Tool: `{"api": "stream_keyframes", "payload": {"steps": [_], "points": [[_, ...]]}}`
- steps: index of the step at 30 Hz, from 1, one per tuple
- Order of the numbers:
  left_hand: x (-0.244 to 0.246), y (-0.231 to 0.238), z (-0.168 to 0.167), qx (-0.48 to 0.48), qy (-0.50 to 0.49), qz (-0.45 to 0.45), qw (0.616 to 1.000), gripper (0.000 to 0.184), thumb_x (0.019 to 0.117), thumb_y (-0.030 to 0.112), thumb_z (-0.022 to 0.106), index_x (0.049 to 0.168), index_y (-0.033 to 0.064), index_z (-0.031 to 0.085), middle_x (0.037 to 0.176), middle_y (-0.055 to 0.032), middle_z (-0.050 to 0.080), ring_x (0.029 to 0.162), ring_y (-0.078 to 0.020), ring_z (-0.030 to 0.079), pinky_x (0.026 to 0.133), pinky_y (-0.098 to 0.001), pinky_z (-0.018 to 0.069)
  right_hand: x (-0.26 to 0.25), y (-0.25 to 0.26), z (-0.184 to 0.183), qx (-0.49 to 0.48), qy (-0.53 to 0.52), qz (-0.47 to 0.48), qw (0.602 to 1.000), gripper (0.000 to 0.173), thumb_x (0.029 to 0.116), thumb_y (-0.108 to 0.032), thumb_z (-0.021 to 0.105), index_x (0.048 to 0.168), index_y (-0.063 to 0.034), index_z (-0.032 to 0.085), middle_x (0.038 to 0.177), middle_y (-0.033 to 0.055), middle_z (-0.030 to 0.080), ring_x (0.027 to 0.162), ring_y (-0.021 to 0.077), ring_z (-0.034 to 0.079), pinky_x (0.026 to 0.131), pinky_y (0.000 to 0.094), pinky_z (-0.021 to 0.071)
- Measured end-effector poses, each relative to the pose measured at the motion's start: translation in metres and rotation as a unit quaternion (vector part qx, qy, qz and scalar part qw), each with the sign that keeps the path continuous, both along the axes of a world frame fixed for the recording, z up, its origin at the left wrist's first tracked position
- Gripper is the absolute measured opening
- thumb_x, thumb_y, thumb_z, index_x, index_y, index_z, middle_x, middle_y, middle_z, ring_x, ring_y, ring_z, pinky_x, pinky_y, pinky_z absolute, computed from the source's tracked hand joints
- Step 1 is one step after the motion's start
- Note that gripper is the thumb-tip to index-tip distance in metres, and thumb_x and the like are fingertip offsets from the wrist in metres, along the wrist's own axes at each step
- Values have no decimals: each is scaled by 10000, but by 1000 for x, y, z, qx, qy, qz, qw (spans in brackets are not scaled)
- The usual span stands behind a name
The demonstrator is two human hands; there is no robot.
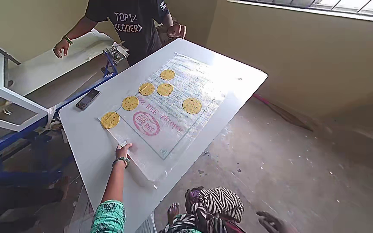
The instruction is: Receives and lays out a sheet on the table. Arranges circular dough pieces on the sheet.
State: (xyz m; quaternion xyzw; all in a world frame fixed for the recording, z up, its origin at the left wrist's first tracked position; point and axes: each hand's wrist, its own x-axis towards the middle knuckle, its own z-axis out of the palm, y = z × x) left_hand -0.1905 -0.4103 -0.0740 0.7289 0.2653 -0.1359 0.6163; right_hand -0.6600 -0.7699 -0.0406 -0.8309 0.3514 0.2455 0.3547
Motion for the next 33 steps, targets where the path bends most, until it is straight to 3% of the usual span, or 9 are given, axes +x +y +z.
{"api": "stream_keyframes", "payload": {"steps": [3, 7, 10, 13, 18, 23, 27, 30, 33], "points": [[-10, 23, 3, 99, -7, -3, 995, 675, 907, 15, 720, 1499, -53, 403, 1493, -287, 472, 1389, -379, 469, 1130, -540, 393, 86, -92, 0, -55, -125, 52, 989, 313, 1047, -161, 585, 1301, -9, 685, 1145, 233, 738, 993, 413, 727, 917, 600, 542], [-27, 31, 25, 255, 61, -7, 965, 791, 857, 144, 801, 1535, 48, 405, 1454, -259, 533, 1364, -397, 509, 1115, -570, 410, 223, -163, -1, -130, -254, 142, 948, 277, 1021, -96, 621, 1266, 7, 696, 1199, 276, 694, 1010, 453, 699, 891, 628, 529], [-25, 24, 39, 310, 84, 3, 947, 777, 909, 255, 765, 1565, 102, 377, 1440, -210, 568, 1332, -385, 546, 1087, -581, 435, 313, -181, 2, -132, -288, 199, 928, 268, 1013, -71, 620, 1250, 32, 691, 1259, 298, 662, 1095, 488, 664, 953, 647, 493], [-1, 19, 39, 356, 56, 7, 933, 577, 1000, 267, 636, 1531, 118, 464, 1528, -176, 494, 1405, -368, 477, 1131, -549, 406, 372, -160, 9, -117, -305, 248, 912, 261, 1028, -82, 595, 1241, 29, 697, 1244, 294, 670, 1110, 483, 659, 967, 641, 485], [94, 36, 34, 372, 43, 42, 926, 506, 1098, 286, 446, 1554, 69, 421, 1552, -184, 474, 1457, -364, 419, 1182, -512, 352, 444, -87, -12, -71, -380, 356, 851, 212, 976, -36, 618, 1123, 48, 746, 1159, 272, 719, 1072, 468, 695, 960, 617, 525], [140, 45, 24, 387, 95, 101, 912, 475, 1055, 320, 532, 1485, 118, 541, 1517, -167, 511, 1437, -367, 431, 1115, -558, 403, 548, 48, -2, 7, -283, 532, 798, 295, 1041, -119, 538, 1243, 2, 717, 1292, 210, 690, 1252, 383, 634, 1087, 525, 468], [102, 20, 22, 374, 57, 111, 919, 803, 977, 417, 651, 1613, 83, 292, 1663, -187, 276, 1539, -387, 238, 1183, -622, 253, 648, 193, 9, -6, -210, 645, 735, 387, 1081, -158, 443, 1404, -14, 601, 1408, 233, 596, 1373, 388, 518, 1155, 517, 386], [71, 1, 9, 394, 68, 59, 915, 885, 967, 549, 611, 1640, 119, 230, 1711, -164, 138, 1583, -400, 27, 1207, -699, 31, 697, 279, 12, -61, -169, 631, 755, 427, 1075, -254, 500, 1395, 19, 574, 1462, 264, 529, 1404, 431, 468, 1118, 591, 399], [54, -12, -13, 459, 88, -2, 884, 863, 983, 634, 467, 1635, 110, 256, 1713, -138, 161, 1589, -368, 39, 1215, -675, -18, 703, 324, 19, -80, -129, 573, 806, 441, 1006, -254, 611, 1357, 12, 594, 1466, 230, 532, 1393, 403, 483, 1076, 605, 427]]}}
